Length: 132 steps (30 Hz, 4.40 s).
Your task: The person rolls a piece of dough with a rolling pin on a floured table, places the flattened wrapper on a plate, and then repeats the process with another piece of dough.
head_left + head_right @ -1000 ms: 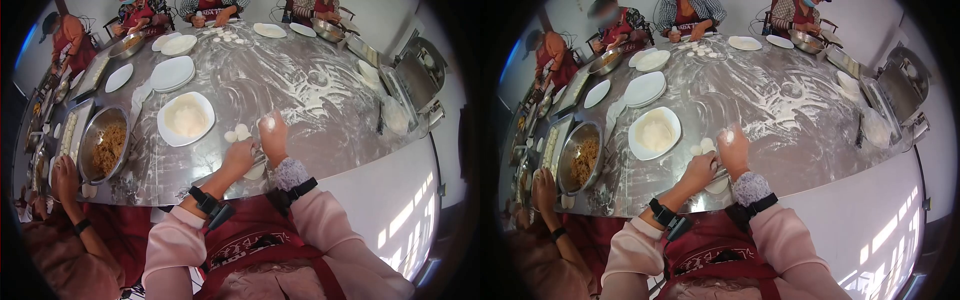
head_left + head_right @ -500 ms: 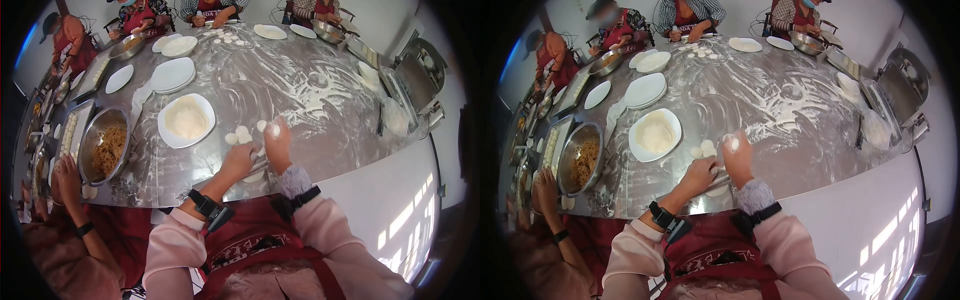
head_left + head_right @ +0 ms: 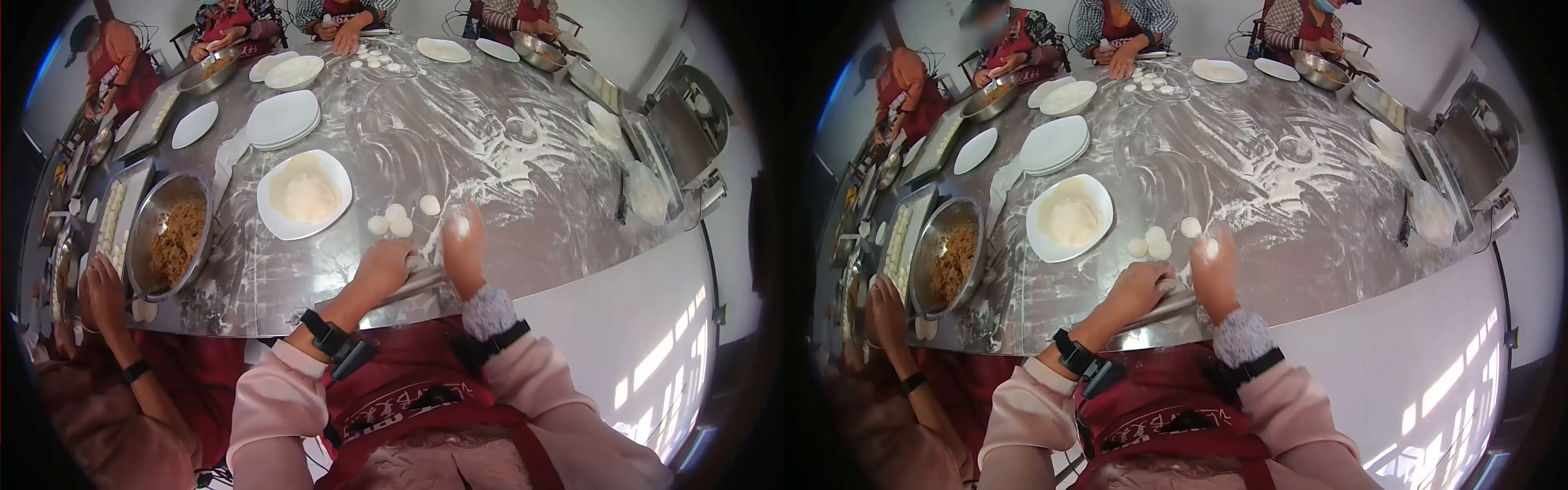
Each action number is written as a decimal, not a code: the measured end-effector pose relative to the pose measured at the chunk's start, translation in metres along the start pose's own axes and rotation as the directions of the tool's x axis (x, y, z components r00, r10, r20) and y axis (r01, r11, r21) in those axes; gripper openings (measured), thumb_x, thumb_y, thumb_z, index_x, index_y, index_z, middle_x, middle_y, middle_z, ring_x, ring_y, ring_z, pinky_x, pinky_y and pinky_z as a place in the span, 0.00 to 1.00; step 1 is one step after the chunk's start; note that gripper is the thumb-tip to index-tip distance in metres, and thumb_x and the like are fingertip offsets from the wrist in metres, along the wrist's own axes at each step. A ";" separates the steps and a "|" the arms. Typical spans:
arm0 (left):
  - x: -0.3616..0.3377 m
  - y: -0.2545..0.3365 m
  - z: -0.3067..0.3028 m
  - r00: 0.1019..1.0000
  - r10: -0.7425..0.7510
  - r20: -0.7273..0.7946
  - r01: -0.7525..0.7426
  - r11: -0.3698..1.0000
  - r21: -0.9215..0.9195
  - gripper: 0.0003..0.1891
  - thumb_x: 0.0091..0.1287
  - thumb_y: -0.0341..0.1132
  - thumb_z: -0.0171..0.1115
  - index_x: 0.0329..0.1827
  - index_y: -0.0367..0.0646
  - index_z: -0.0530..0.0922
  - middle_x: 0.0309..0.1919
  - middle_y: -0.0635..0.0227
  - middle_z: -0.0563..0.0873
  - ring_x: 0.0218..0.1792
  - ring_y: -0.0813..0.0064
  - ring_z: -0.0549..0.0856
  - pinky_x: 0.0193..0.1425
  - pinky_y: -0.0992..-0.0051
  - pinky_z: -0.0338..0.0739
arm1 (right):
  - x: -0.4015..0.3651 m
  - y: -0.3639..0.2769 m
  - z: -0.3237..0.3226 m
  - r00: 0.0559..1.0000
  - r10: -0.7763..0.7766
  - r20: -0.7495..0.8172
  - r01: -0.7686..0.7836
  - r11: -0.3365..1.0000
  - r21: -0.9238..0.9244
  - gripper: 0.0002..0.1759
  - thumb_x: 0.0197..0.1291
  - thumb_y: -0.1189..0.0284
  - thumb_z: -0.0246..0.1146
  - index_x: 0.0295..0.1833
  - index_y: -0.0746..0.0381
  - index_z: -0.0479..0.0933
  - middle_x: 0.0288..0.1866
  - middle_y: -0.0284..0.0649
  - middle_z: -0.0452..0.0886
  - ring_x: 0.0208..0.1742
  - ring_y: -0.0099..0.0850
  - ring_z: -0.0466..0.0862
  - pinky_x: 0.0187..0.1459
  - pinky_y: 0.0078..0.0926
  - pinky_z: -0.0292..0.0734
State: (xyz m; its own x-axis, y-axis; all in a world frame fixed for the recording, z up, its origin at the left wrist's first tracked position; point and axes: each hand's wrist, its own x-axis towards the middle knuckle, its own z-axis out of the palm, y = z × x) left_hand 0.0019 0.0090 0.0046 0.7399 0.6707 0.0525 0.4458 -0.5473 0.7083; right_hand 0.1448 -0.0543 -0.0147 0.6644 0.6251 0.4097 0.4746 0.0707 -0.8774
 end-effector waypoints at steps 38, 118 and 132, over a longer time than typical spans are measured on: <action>-0.002 -0.005 0.007 0.997 -0.044 -0.070 0.039 0.997 -0.063 0.08 0.60 0.31 0.55 0.39 0.40 0.79 0.31 0.48 0.82 0.37 0.47 0.81 0.43 0.56 0.75 | 0.025 -0.016 0.025 0.980 -0.194 -0.047 0.188 0.976 -0.111 0.09 0.56 0.73 0.57 0.37 0.67 0.68 0.24 0.50 0.71 0.24 0.44 0.71 0.32 0.35 0.70; -0.022 -0.018 -0.017 0.993 0.033 0.111 -0.021 0.994 -0.110 0.07 0.53 0.25 0.64 0.35 0.37 0.77 0.25 0.63 0.81 0.28 0.73 0.79 0.35 0.73 0.74 | -0.025 -0.019 -0.029 0.998 -0.059 -0.018 0.060 0.996 0.071 0.06 0.57 0.76 0.56 0.36 0.67 0.68 0.26 0.43 0.70 0.29 0.32 0.71 0.34 0.30 0.68; 0.001 -0.009 0.006 0.997 0.067 0.038 -0.069 0.997 0.047 0.07 0.56 0.32 0.61 0.33 0.38 0.78 0.29 0.52 0.81 0.34 0.52 0.81 0.41 0.61 0.75 | 0.006 -0.014 0.006 0.975 -0.212 -0.072 0.206 0.975 -0.084 0.08 0.55 0.74 0.57 0.37 0.67 0.68 0.26 0.45 0.70 0.28 0.35 0.72 0.32 0.33 0.69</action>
State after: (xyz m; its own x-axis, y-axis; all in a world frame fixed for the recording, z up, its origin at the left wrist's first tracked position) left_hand 0.0022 0.0117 -0.0063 0.7869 0.6127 0.0734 0.4167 -0.6153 0.6692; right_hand 0.1384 -0.0465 -0.0016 0.5883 0.5387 0.6031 0.6481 0.1320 -0.7500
